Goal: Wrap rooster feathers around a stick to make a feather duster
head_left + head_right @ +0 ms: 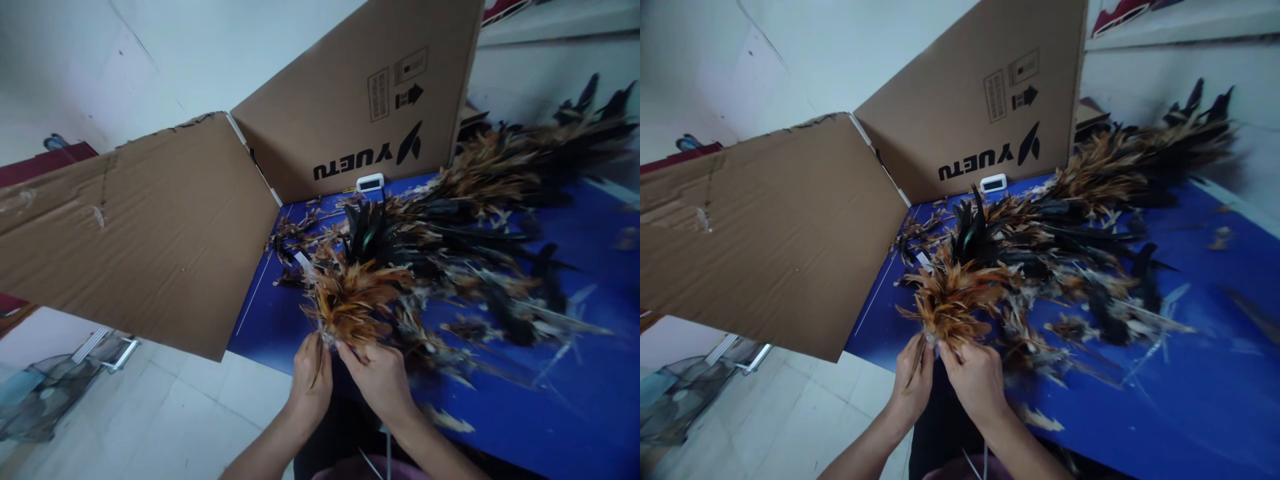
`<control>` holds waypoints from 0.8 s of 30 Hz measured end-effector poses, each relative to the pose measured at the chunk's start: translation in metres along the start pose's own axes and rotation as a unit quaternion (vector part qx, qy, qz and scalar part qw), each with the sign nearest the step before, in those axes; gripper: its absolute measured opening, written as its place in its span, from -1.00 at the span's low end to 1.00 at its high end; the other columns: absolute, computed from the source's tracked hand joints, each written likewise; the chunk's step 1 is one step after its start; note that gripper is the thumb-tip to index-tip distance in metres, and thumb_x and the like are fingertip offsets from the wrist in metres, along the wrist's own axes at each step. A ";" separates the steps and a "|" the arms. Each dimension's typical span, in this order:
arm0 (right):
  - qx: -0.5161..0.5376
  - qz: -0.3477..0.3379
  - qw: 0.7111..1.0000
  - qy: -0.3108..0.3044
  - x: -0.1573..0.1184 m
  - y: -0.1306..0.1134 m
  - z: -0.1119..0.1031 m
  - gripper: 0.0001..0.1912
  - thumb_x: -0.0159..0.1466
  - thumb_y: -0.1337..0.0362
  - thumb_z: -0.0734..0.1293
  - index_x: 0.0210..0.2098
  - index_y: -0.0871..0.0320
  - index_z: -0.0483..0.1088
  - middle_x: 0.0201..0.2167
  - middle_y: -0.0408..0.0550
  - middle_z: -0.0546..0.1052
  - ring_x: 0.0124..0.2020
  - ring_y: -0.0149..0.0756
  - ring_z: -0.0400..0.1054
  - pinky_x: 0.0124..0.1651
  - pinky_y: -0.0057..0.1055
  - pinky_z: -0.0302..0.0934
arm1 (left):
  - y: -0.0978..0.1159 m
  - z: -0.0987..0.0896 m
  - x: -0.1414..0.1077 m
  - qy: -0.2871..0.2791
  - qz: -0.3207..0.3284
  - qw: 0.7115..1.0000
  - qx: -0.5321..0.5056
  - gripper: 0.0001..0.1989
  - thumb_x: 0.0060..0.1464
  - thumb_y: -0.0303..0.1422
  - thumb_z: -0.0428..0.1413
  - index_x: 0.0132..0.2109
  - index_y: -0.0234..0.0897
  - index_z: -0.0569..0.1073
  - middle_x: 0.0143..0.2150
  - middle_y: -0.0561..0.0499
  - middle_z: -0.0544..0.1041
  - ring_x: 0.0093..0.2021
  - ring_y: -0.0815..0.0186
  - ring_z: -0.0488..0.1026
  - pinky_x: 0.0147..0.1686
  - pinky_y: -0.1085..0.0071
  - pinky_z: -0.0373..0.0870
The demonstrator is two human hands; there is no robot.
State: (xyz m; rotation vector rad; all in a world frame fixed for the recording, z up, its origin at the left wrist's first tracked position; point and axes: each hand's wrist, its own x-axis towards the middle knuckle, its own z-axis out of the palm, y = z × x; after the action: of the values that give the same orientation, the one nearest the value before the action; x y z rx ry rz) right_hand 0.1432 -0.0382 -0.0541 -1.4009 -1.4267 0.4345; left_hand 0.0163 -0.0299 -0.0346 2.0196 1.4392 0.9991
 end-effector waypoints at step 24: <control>0.423 0.277 0.862 0.000 0.018 0.005 0.003 -0.84 -0.06 0.22 0.43 -0.63 0.19 0.47 -0.62 -0.10 0.50 -0.50 -0.24 0.37 -0.39 -0.33 0.28 | 0.023 0.001 0.000 -0.003 0.039 0.997 0.063 -0.72 0.23 -0.42 -0.14 0.00 -0.32 0.37 -0.22 -0.16 0.48 -0.21 0.23 0.41 -0.18 0.34 0.34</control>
State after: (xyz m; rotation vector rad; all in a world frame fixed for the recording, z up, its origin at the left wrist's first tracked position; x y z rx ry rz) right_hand 0.1476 -0.0200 -0.0519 -1.0208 -0.6239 1.2572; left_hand 0.0308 -0.0380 -0.0186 2.1820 1.4642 0.9553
